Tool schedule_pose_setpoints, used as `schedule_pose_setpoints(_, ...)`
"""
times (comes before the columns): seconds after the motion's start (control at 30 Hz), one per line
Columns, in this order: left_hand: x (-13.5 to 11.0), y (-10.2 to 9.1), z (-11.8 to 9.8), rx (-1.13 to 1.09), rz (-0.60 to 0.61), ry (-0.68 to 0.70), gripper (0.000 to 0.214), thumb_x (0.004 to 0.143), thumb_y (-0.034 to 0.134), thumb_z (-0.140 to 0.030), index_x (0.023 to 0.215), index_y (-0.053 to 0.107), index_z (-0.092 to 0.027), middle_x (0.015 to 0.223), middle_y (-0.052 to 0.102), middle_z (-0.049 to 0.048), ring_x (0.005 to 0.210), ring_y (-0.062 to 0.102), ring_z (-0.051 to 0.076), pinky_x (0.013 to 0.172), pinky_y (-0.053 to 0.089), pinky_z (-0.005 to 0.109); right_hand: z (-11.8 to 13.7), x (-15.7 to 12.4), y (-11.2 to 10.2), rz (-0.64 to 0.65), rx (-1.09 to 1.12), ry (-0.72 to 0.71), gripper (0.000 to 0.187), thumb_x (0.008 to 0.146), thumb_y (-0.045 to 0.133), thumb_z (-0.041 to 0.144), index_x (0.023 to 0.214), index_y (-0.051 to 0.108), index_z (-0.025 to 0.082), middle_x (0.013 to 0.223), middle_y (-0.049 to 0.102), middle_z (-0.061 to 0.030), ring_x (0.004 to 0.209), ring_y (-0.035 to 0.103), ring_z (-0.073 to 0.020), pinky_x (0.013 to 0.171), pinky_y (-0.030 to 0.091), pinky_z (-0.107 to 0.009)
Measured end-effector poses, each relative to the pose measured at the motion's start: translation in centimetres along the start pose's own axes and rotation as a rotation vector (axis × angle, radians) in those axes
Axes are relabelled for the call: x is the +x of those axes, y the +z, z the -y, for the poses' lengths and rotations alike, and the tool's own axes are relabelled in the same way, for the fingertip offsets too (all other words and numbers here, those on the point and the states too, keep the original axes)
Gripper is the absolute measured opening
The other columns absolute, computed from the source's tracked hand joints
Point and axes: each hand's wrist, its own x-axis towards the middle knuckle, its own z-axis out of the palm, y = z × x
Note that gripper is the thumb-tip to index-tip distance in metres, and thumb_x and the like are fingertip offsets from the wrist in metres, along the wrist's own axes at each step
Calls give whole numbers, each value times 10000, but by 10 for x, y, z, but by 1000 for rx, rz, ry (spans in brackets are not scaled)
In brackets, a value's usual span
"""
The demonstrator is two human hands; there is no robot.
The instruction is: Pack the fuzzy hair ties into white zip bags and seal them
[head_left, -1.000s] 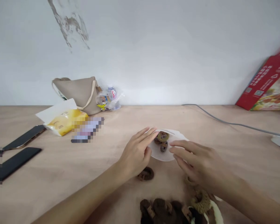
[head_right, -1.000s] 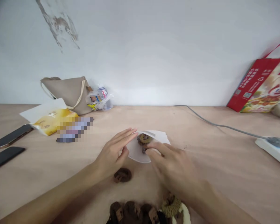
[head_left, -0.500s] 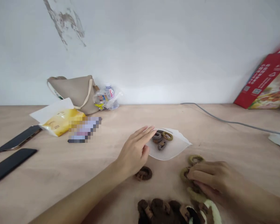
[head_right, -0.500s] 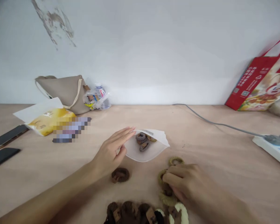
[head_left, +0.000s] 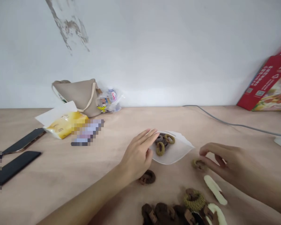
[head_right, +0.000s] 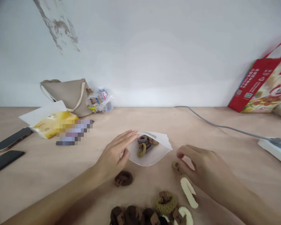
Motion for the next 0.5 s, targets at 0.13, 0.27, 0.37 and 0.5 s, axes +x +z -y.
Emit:
schedule_pose_setpoints(0.13, 0, 1, 0, 1, 1, -5, 570, 756, 365, -3, 1285, 501, -168, 1329, 545, 50, 1278, 441, 200, 1060, 415, 400, -9, -6, 10, 262, -59, 20, 116, 805, 559, 196, 888, 617, 254, 802, 665, 7, 622, 633, -146, 498, 411, -232)
schedule_pose_setpoints(0.27, -1, 2, 0, 13, -2, -14, 570, 758, 360, -5, 1286, 502, -167, 1324, 549, 49, 1271, 450, 200, 1059, 416, 399, 4, -2, 15, 315, -72, -80, 177, 801, 493, 103, 844, 602, 236, 771, 648, 5, 638, 616, -152, 530, 396, -248)
schedule_pose_setpoints(0.37, 0, 2, 0, 0, -9, -20, 571, 751, 364, -4, 1281, 509, -159, 1320, 553, 61, 1266, 457, 208, 1056, 417, 412, 23, 1, 6, 259, -48, -226, 151, 807, 491, 88, 804, 573, 216, 692, 605, 14, 589, 573, -146, 531, 382, -257)
schedule_pose_setpoints(0.5, 1, 1, 1, -7, -1, -14, 582, 741, 361, -1, 1283, 508, -154, 1325, 547, 69, 1266, 458, 208, 1063, 407, 410, 49, 11, -12, -18, 55, -517, 158, 888, 428, 86, 871, 544, 193, 908, 630, -29, 704, 576, -143, 620, 410, -266)
